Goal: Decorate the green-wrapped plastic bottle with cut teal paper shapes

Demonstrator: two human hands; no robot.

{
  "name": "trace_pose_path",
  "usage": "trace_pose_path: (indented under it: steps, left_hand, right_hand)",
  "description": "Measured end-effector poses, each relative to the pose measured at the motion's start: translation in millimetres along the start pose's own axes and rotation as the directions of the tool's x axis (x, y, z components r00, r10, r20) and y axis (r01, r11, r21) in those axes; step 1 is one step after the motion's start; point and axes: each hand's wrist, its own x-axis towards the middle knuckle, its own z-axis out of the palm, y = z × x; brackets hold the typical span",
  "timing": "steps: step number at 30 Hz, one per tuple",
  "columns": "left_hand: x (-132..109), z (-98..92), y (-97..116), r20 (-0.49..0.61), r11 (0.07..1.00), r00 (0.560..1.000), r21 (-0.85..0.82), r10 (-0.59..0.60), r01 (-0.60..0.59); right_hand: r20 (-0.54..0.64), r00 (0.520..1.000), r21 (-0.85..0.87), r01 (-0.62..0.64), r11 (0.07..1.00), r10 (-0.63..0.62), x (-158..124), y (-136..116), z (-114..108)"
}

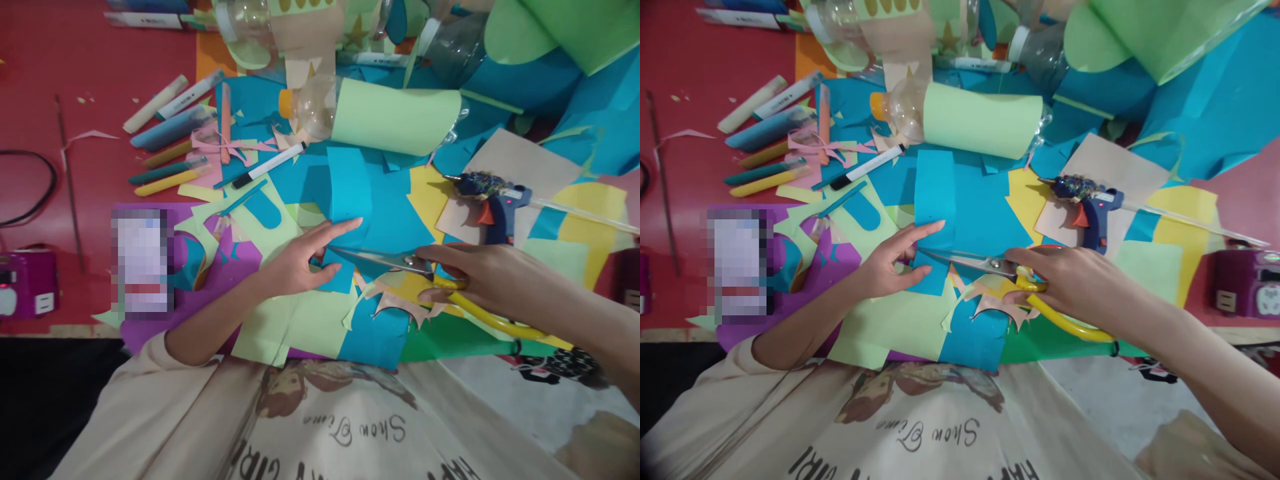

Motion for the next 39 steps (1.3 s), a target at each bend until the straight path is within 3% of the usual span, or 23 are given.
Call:
trace_pose_path:
  steps: [9, 12, 15, 18, 22, 26, 30, 32, 34, 39]
  left_hand:
    - [0.5, -1.2, 0.1, -0.014, 1.0, 1.0, 0.006, 0.019, -0.019]
    - [1.0, -3.6, -1.2, -0.047, 1.0, 0.999, 0.007, -0.011, 0.012]
    - [2.4, -5.9, -0.3, -0.148, 0.995, 0.988, 0.082, -0.045, 0.058]
    - [4.1, -6.7, 2.4, -0.311, 0.979, 0.945, 0.138, -0.101, 0.15]
    - [6.6, -8.4, 4.8, -0.472, 0.978, 0.869, 0.062, -0.147, 0.199]
    - [9.5, -14.3, 4.9, -0.603, 0.978, 0.789, 0.067, -0.118, 0.199]
    - [11.1, -20.6, 1.8, -0.694, 0.971, 0.715, 0.103, -0.085, 0.215]
    - [11.3, -22.6, -1.0, -0.742, 0.97, 0.669, 0.133, -0.039, 0.204]
    - [11.1, -23.9, -4.8, -0.774, 0.973, 0.633, 0.174, 0.038, 0.155]
    - [8.7, -26.2, -17.0, -0.759, 0.975, 0.629, 0.22, 0.169, 0.004]
  right_hand:
    - [-0.034, 0.999, -0.045, 0.002, 0.999, -0.003, -2.8, 4.9, 8.5]
    - [-0.036, 0.996, -0.062, -0.08, 0.995, 0.078, -3.3, 4.0, 13.2]
    - [-0.066, 0.975, -0.078, -0.218, 0.973, 0.213, -2.1, -0.2, 12.8]
    - [-0.085, 0.952, -0.059, -0.301, 0.952, 0.295, -2.4, -3.2, 14.3]
    - [-0.223, 0.933, -0.013, -0.294, 0.956, 0.284, -6.4, -0.6, 31.6]
    - [-0.21, 0.95, -0.01, -0.238, 0.971, 0.23, -11.4, 2.7, 47.7]
    - [-0.264, 0.962, -0.212, -0.13, 0.969, 0.071, -16.3, -1.2, 35.1]
    - [-0.353, 0.935, -0.311, -0.093, 0.946, -0.025, -15.7, -3.7, 21.8]
    - [-0.454, 0.89, -0.335, -0.13, 0.933, -0.039, -10.1, -3.9, 9.7]
    - [-0.621, 0.783, -0.187, -0.131, 0.973, -0.014, 26.4, 11.9, -8.8]
